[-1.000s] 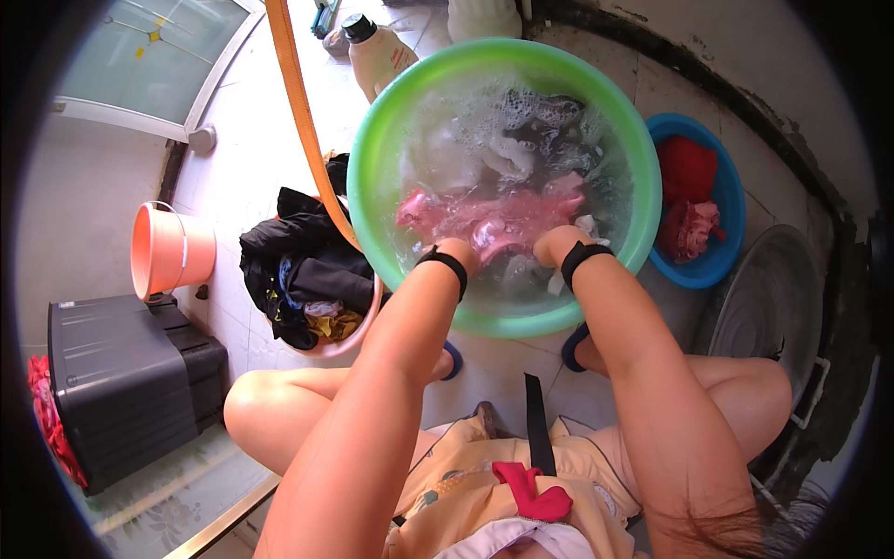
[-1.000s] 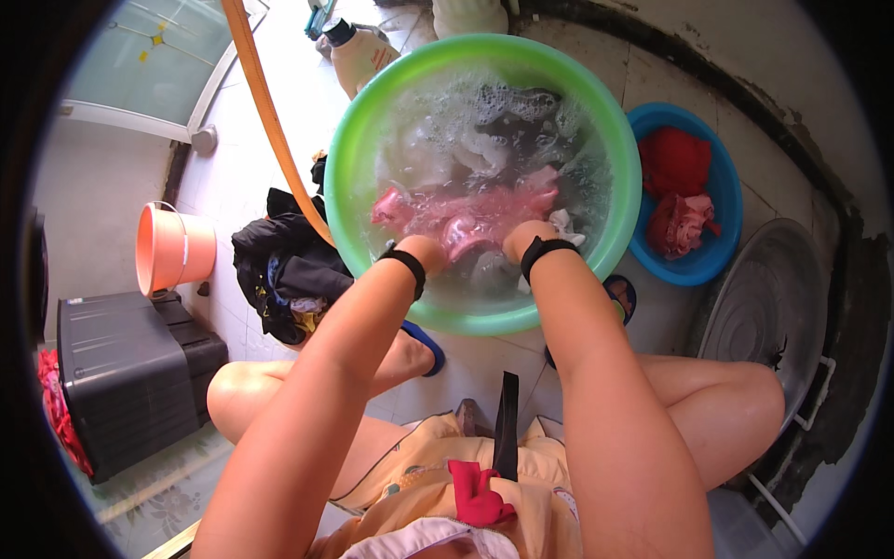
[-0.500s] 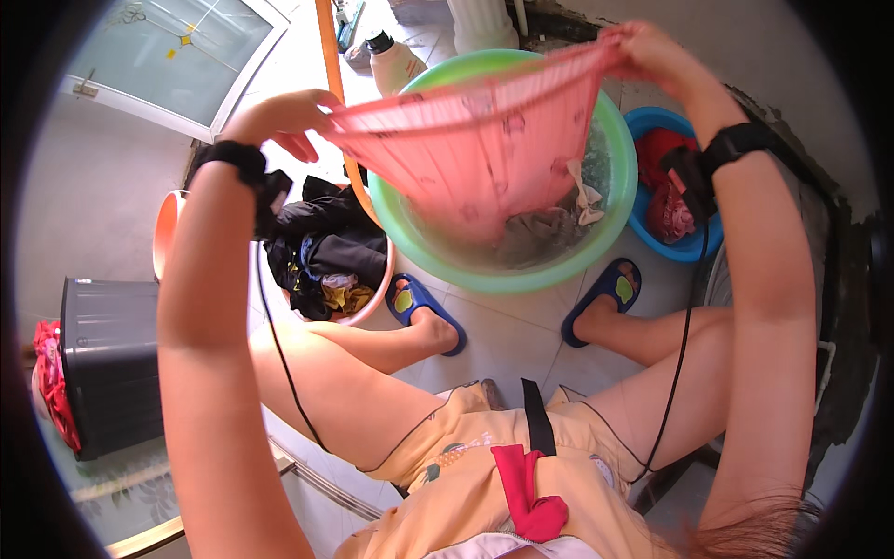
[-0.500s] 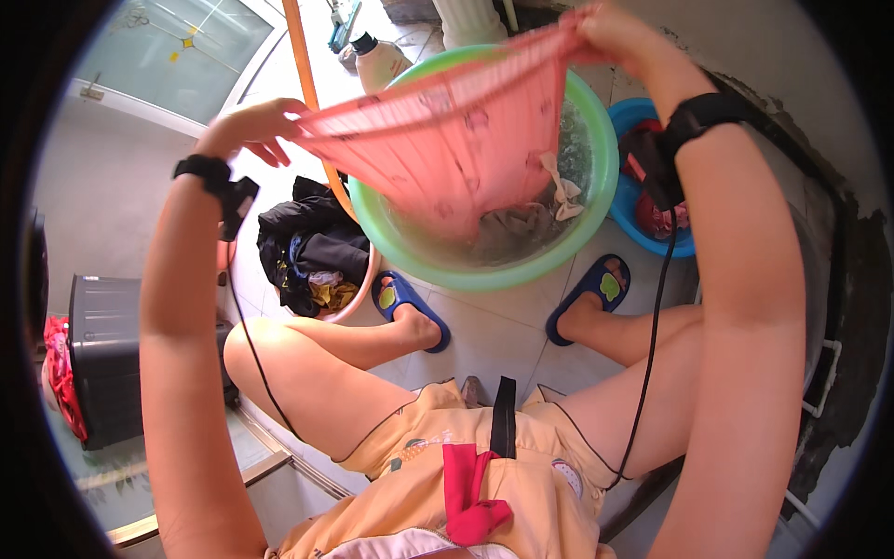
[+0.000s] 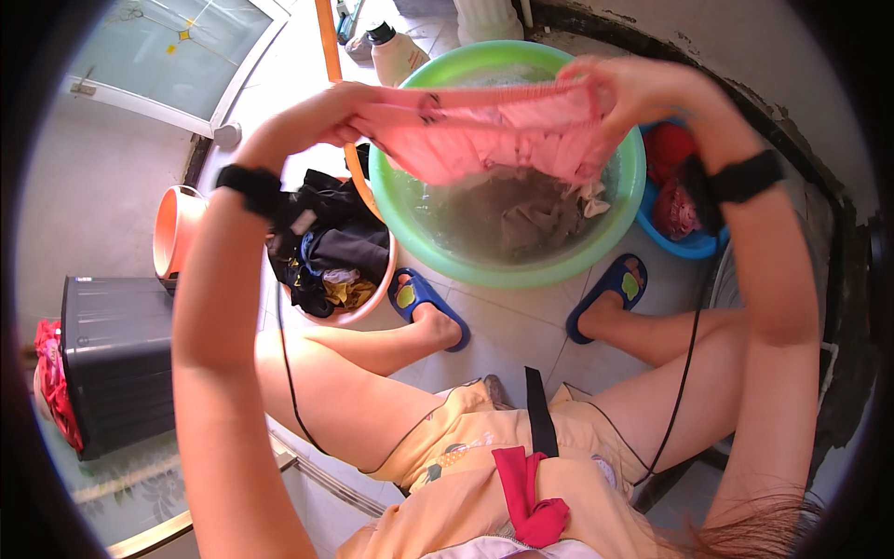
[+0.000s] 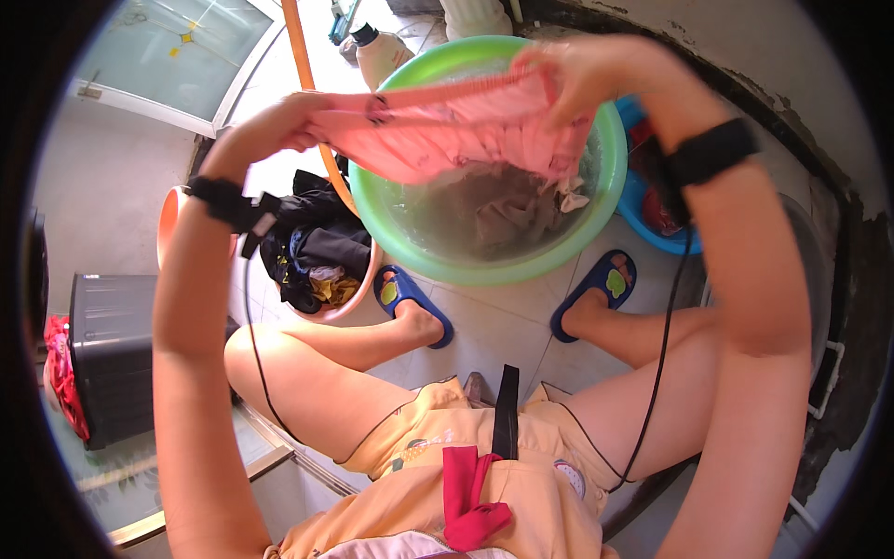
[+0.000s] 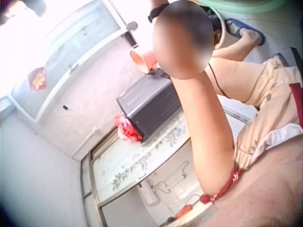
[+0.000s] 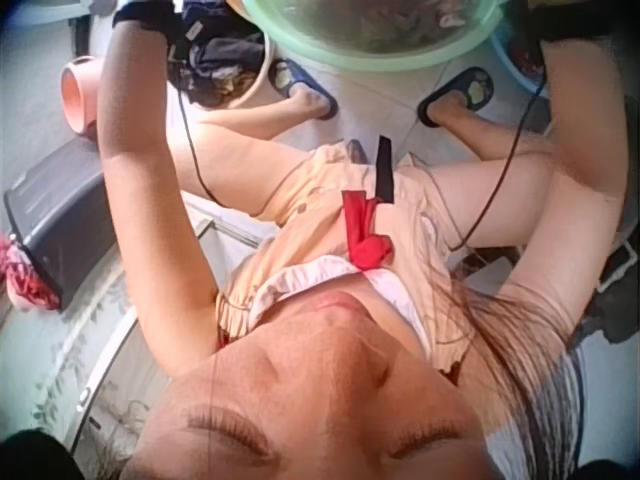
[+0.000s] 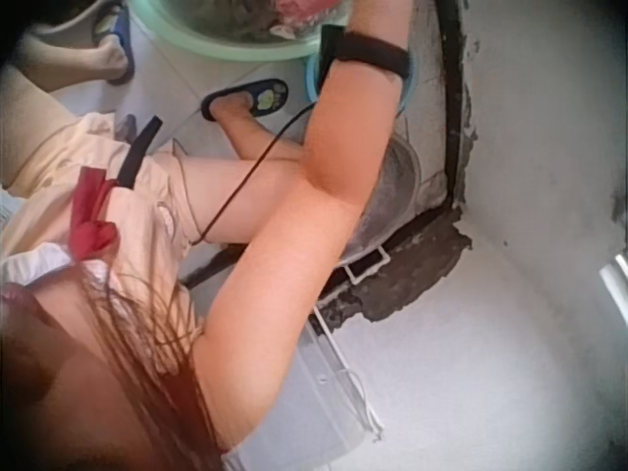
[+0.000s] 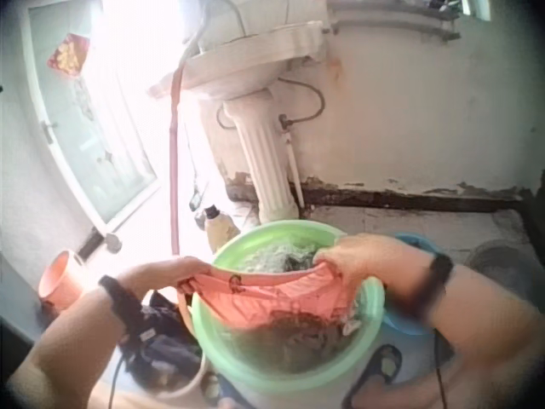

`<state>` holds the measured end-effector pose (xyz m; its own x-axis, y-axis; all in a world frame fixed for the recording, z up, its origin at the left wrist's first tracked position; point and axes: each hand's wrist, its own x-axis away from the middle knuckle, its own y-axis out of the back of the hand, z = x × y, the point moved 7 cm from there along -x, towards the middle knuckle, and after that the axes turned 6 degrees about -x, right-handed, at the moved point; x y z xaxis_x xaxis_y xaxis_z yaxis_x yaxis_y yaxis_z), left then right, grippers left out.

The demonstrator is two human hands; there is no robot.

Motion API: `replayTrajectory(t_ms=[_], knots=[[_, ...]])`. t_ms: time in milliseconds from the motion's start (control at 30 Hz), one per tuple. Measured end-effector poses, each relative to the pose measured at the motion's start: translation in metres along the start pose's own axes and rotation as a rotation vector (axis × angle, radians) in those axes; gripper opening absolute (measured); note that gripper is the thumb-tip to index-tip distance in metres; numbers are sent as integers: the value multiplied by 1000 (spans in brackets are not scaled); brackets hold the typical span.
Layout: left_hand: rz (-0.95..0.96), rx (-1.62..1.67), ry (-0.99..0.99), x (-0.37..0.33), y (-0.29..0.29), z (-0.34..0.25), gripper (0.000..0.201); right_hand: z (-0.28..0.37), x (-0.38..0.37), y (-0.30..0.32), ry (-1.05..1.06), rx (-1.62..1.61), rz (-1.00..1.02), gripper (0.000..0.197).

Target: The person washes various articles of clothing by hand in a basin of soapy water, scrubbing and wringing them out individually.

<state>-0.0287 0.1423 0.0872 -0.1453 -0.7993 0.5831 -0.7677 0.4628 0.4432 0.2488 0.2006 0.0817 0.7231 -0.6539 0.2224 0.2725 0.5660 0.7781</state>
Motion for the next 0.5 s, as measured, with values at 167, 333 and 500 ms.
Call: replayTrajectory(t_ms=[167,333,500], knots=[[143,-1108,-145,-108,-69,56,31,-23,-63,-99,41,447,-41,25],[87,-1025,-314,-157,-158,75,35,-62,-96,-164,-252,317,-186,20],[26,-996,-320,-183,-183,138,23,-57,-102,-230,-229,205,2,24]])
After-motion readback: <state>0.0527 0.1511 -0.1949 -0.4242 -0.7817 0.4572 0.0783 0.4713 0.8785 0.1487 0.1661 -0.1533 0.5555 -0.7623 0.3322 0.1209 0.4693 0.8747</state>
